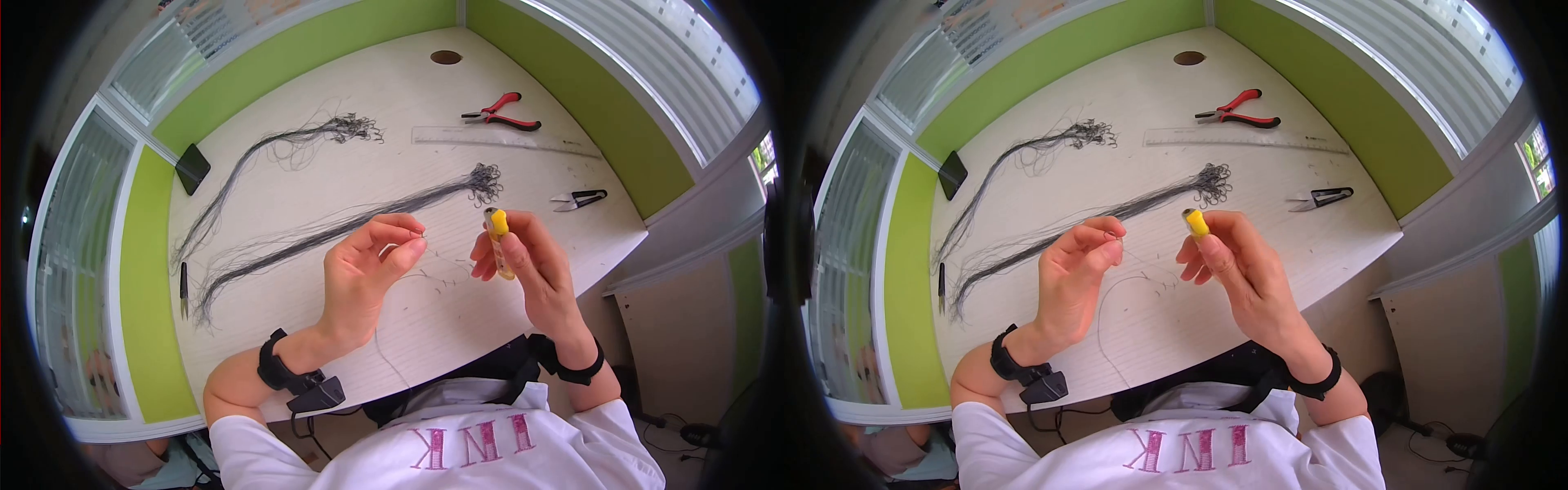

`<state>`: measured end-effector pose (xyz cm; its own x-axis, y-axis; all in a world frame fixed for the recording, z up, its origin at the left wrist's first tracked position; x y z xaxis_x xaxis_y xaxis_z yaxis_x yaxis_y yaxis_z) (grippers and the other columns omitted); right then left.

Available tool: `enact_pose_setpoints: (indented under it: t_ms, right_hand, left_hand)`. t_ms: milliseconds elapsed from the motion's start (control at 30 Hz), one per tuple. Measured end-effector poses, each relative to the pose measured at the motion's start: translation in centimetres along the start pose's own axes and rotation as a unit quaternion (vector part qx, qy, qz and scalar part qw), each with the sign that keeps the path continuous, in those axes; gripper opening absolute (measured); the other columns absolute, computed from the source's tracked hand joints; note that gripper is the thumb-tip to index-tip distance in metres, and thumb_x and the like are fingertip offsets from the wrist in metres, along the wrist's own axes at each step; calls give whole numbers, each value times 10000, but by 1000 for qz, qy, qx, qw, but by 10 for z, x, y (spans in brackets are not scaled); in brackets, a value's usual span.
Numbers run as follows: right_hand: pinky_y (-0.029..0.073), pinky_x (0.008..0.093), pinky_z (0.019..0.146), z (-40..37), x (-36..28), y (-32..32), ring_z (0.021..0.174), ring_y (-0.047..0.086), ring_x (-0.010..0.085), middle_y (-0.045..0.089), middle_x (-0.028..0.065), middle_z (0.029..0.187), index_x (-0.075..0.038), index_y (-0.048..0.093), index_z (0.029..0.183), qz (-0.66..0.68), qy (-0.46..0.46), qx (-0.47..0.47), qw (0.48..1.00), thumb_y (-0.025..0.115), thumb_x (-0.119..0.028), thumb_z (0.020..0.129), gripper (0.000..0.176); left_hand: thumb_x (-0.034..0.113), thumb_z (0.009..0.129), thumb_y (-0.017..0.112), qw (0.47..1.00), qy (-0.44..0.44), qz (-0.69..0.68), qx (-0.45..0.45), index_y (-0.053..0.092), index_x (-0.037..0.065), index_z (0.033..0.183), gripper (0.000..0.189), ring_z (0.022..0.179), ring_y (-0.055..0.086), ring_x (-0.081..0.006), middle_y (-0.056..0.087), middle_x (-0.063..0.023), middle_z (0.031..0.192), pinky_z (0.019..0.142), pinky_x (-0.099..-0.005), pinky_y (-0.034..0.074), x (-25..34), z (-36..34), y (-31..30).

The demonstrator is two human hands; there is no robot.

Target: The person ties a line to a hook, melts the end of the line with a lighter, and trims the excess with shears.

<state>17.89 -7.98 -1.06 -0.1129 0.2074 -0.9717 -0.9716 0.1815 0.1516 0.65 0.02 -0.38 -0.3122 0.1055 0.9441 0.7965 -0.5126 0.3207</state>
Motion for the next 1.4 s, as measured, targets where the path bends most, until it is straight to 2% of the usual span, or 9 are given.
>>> enact_pose_setpoints:
  t_ms: [67,100,133,200,233,333,633,1267,1400]
  right_hand:
    - [379,229,567,4,1,16,633,456,65,503,13,761,-27,469,1084,126,64,-59,988,349,-301,980,317]
    - [301,202,525,6,1,27,569,359,53,441,-14,694,-24,503,1031,85,75,-26,993,332,-386,970,405]
    - [301,202,525,8,1,29,569,359,53,441,-14,694,-24,503,1031,88,73,-25,993,332,-386,970,405]
    - [228,207,492,11,6,34,530,264,49,364,-41,612,-24,546,898,197,171,-35,965,353,-488,932,503]
    - [184,214,465,12,9,37,497,220,51,290,-57,543,-64,504,677,197,204,3,959,366,-584,881,575]
    - [155,225,435,14,15,35,468,201,53,273,-57,510,-103,397,575,174,206,25,963,381,-571,871,554]
    - [130,237,410,9,14,43,450,205,53,310,-43,504,-112,343,551,201,222,34,953,392,-408,870,437]
    - [166,236,432,8,10,47,465,225,58,340,-35,527,-106,374,571,159,250,32,955,409,-432,872,445]
    - [213,216,474,10,11,40,505,279,52,373,-31,554,-72,450,623,191,178,43,964,436,-456,891,468]
  left_hand:
    - [-13,789,582,1000,9,7,-2,600,39,851,83,805,474,-100,551,-78,1049,756,-254,390,2,0,1]
    - [-14,791,579,1000,11,6,2,596,39,850,81,804,472,-100,545,-72,1044,751,-254,389,4,-1,3]
    - [-15,792,576,1000,13,4,8,591,38,850,80,803,471,-100,539,-67,1038,747,-254,389,5,-2,3]
    - [-17,790,578,1000,15,6,11,587,39,851,83,803,468,-97,534,-58,1025,742,-252,388,6,-3,2]
    - [-19,789,579,1000,17,4,14,583,40,851,86,803,466,-94,528,-49,1013,738,-249,388,5,-3,1]
    - [-26,789,627,1000,18,-4,10,591,28,837,81,856,516,-81,528,-21,965,744,-232,427,7,-4,-1]
    - [-39,789,623,1000,9,-4,16,585,26,828,85,848,514,-82,523,-20,962,742,-231,426,6,-5,0]
    - [-30,791,627,1000,9,4,-10,605,15,832,65,824,511,-71,525,-17,964,721,-213,422,5,-6,1]
    - [-9,791,599,1000,-21,18,5,591,51,816,66,851,480,-79,527,-20,955,774,-235,390,7,-6,1]
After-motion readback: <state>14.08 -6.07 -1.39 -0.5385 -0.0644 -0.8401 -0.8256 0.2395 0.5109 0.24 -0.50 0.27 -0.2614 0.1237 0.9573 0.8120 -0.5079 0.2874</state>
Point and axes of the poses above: each hand's wrist, its own z-axis towards the middle knuckle, its own y-axis out of the palm, x = y × z, the point moved 1 cm from there along z, towards the middle knuckle
